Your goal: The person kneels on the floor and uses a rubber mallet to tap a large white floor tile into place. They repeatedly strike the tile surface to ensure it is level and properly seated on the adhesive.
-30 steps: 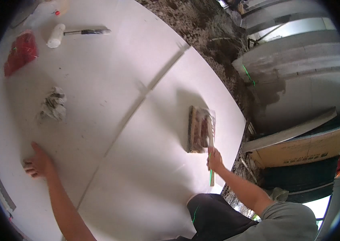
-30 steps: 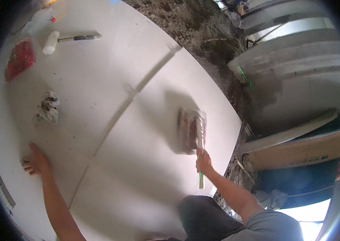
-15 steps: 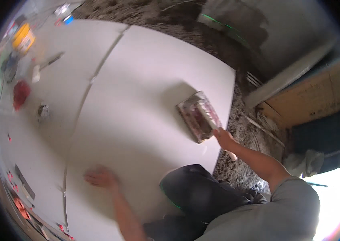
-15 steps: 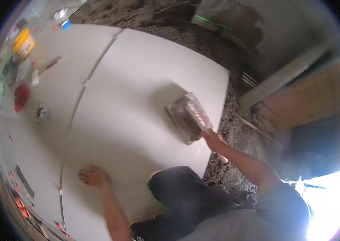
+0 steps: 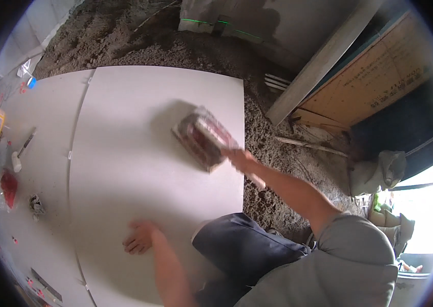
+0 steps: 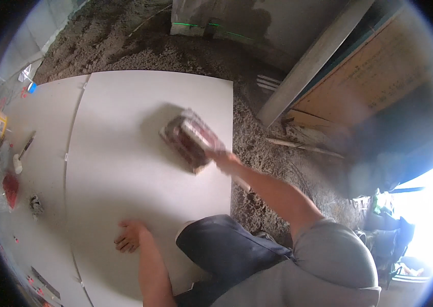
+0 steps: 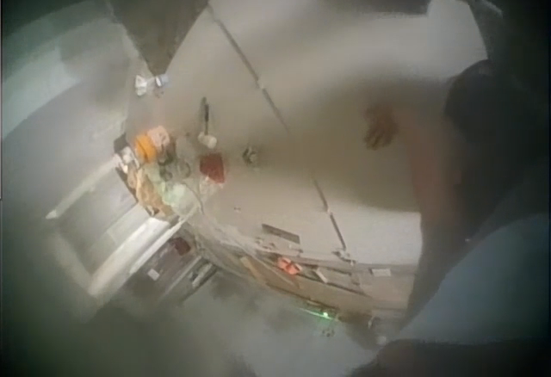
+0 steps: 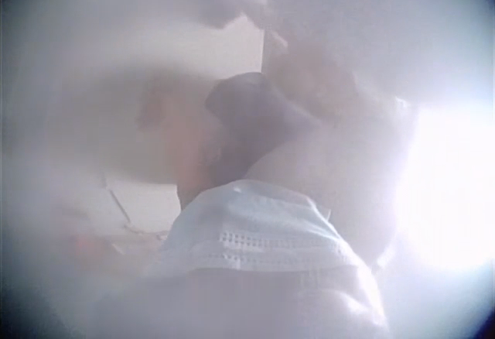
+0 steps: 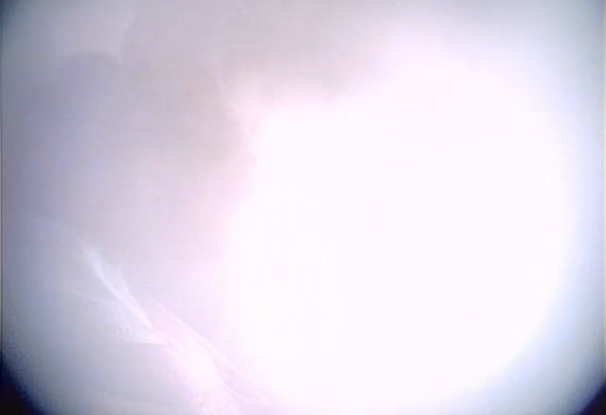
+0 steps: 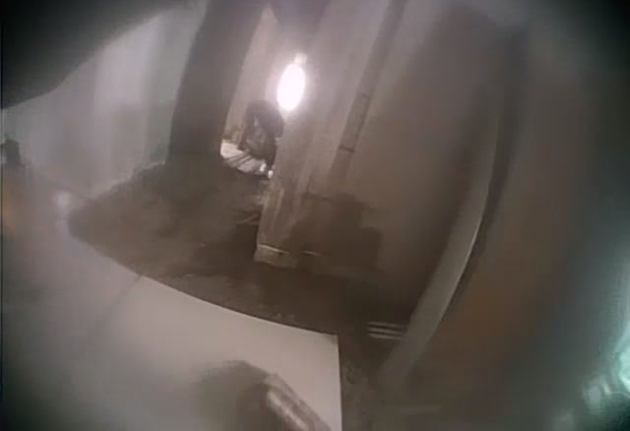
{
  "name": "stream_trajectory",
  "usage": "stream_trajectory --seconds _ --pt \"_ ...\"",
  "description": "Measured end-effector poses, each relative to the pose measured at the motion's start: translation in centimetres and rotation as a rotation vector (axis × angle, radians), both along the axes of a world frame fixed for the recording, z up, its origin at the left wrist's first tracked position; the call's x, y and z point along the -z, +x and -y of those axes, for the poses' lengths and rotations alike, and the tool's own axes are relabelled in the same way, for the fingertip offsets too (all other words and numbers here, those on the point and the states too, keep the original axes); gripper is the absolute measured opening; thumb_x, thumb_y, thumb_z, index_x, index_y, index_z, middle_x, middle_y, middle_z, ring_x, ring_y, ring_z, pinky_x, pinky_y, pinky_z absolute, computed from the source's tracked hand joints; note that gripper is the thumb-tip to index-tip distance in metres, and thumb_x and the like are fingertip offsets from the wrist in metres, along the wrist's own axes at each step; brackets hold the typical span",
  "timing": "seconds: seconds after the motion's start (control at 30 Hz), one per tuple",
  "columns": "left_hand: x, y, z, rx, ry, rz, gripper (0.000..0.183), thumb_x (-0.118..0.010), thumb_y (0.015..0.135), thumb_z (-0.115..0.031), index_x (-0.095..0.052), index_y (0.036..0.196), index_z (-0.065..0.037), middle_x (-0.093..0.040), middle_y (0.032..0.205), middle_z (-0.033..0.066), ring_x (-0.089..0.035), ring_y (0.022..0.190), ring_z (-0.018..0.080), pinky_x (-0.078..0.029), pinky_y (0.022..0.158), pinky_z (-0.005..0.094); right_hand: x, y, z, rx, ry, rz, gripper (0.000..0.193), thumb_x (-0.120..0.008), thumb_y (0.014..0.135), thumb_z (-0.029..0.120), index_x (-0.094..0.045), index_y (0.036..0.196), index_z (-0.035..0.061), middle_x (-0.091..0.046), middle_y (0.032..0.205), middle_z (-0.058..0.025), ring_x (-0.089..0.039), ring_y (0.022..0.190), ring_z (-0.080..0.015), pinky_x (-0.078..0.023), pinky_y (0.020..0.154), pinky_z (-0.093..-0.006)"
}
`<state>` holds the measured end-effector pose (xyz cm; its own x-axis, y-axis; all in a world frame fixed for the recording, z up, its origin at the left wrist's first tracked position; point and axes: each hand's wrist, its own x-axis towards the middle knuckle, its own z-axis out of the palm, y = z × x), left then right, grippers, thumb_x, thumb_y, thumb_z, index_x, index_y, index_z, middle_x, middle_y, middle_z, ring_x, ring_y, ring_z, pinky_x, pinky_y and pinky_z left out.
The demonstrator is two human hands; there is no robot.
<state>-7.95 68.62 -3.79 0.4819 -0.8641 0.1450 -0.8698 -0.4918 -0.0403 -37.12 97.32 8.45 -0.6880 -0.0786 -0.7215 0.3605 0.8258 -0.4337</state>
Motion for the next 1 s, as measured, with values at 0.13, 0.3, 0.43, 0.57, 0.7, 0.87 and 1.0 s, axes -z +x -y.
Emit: stream_trajectory --seconds 0.13,0.3,0.43,0.57,0.7,0.87,1.0 --pt "-0.8 -0.2 0.5 0.072 0.174 -0.018 0.092 -0.034 0.097 -0.065 -0.019 0.155 0.005 -0.014 0.162 0.0286 -0.015 0.15 0.0446 -0.016 0.118 0.0571 -1.8 -12.2 -1.3 0.161 -0.018 -0.26 0.053 -0.048 0.099 0.06 -0.066 0.113 0.0131 -0.061 0.079 -0.0018 -0.053 0.069 -0.0148 -0.047 0.059 -0.0354" --pt "-2.2 -0.3 1.5 0.282 0.136 0.061 0.094 -0.034 0.098 -0.065 -0.016 0.155 0.007 -0.014 0.162 0.0296 -0.016 0.15 0.0445 -0.017 0.119 0.0564 -15.9 -17.8 -6.8 0.369 -0.464 -0.368 0.056 -0.052 0.093 0.071 -0.051 0.074 0.0179 -0.045 0.06 0.0032 -0.043 0.05 -0.0102 -0.034 0.045 -0.0317" --pt "-2.4 -0.5 1.1 0.329 0.083 -0.005 0.091 -0.038 0.098 -0.06 -0.017 0.155 0.007 -0.016 0.161 0.0308 -0.016 0.15 0.0453 -0.017 0.12 0.0558 -18.7 -13.1 -7.4 0.141 -0.522 -0.894 0.061 -0.038 0.098 0.069 -0.051 0.084 0.0111 -0.041 0.057 0.0031 -0.039 0.04 -0.0107 -0.034 0.037 -0.0295" --pt "-2.8 -0.7 1.1 0.362 0.053 -0.092 0.091 -0.042 0.098 -0.059 -0.016 0.156 0.006 -0.014 0.162 0.0308 -0.013 0.151 0.0449 -0.014 0.121 0.0557 -6.6 -7.6 2.0 0.093 0.138 -0.857 0.051 -0.044 0.104 0.05 -0.062 0.113 0.0027 -0.064 0.072 -0.0109 -0.061 0.06 -0.0219 -0.052 0.054 -0.0401" --pt "-3.5 -0.8 1.3 0.367 0.048 -0.125 0.093 -0.041 0.098 -0.062 -0.016 0.155 0.006 -0.013 0.162 0.0307 -0.011 0.151 0.0446 -0.012 0.121 0.056 -3.3 -10.5 13.4 0.088 -0.2 0.011 0.061 -0.044 0.099 0.065 -0.049 0.073 0.009 -0.044 0.053 -0.0006 -0.042 0.044 -0.0129 -0.037 0.039 -0.0325" --pt "-2.9 -0.2 0.9 0.395 0.009 -0.153 0.093 -0.041 0.097 -0.063 -0.018 0.155 0.007 -0.014 0.161 0.0312 -0.012 0.151 0.0459 -0.012 0.12 0.0572 -14.5 -16.8 17.1 -0.102 -0.48 -0.215 0.061 -0.039 0.101 0.065 -0.048 0.074 0.0107 -0.042 0.054 0.0014 -0.041 0.042 -0.01 -0.037 0.038 -0.0306" --pt "-1.9 0.2 1.0 0.424 -0.007 -0.084 0.092 -0.043 0.097 -0.062 -0.021 0.153 0.008 -0.019 0.159 0.0323 -0.016 0.149 0.0479 -0.017 0.119 0.0589 -10.7 -11.5 19.5 -0.233 -0.502 -0.708 0.057 -0.038 0.104 0.055 -0.057 0.09 0.0037 -0.05 0.057 -0.0031 -0.048 0.044 -0.0178 -0.043 0.044 -0.039"
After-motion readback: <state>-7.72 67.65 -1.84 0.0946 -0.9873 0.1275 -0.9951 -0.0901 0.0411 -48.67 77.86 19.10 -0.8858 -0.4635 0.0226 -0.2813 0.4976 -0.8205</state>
